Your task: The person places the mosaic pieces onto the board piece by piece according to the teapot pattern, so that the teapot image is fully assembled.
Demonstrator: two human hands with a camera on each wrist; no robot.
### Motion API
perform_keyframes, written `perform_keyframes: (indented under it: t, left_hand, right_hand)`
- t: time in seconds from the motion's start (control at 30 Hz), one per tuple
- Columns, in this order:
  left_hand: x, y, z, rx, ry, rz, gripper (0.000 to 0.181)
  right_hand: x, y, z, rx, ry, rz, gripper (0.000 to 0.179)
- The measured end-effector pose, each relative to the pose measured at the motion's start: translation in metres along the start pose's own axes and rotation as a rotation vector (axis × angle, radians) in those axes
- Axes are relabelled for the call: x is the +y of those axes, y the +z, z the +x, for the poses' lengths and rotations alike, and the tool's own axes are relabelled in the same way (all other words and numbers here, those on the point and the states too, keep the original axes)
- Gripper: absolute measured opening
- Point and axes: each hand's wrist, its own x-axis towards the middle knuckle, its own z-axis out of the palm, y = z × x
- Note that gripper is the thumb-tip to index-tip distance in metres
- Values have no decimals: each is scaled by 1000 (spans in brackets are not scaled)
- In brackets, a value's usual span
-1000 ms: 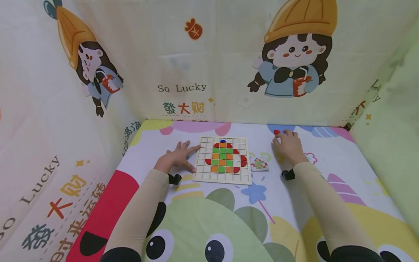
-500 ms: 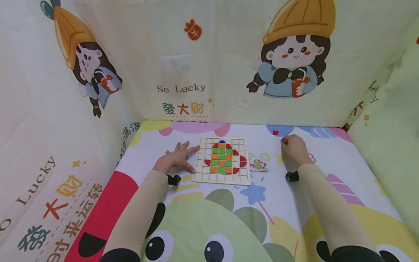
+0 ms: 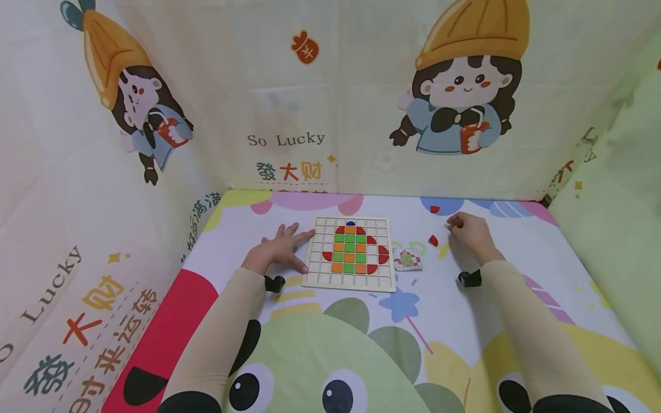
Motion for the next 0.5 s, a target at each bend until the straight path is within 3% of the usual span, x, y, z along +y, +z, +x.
perform_keyframes:
  t: [0.13,0.33,0.5]
  left_hand:
    - [0,0,1,3,7,2,114]
    - [-1,0,3,9,6,19,115]
    - [0,1,4,3,8,11,115]
  right_hand:
    - [-6,-3,-3,-86,9,-11,27]
    - [-37,-3,-4,-293,-26,-146,40]
    - [-58,8,-6,-347,-13,-169,32]
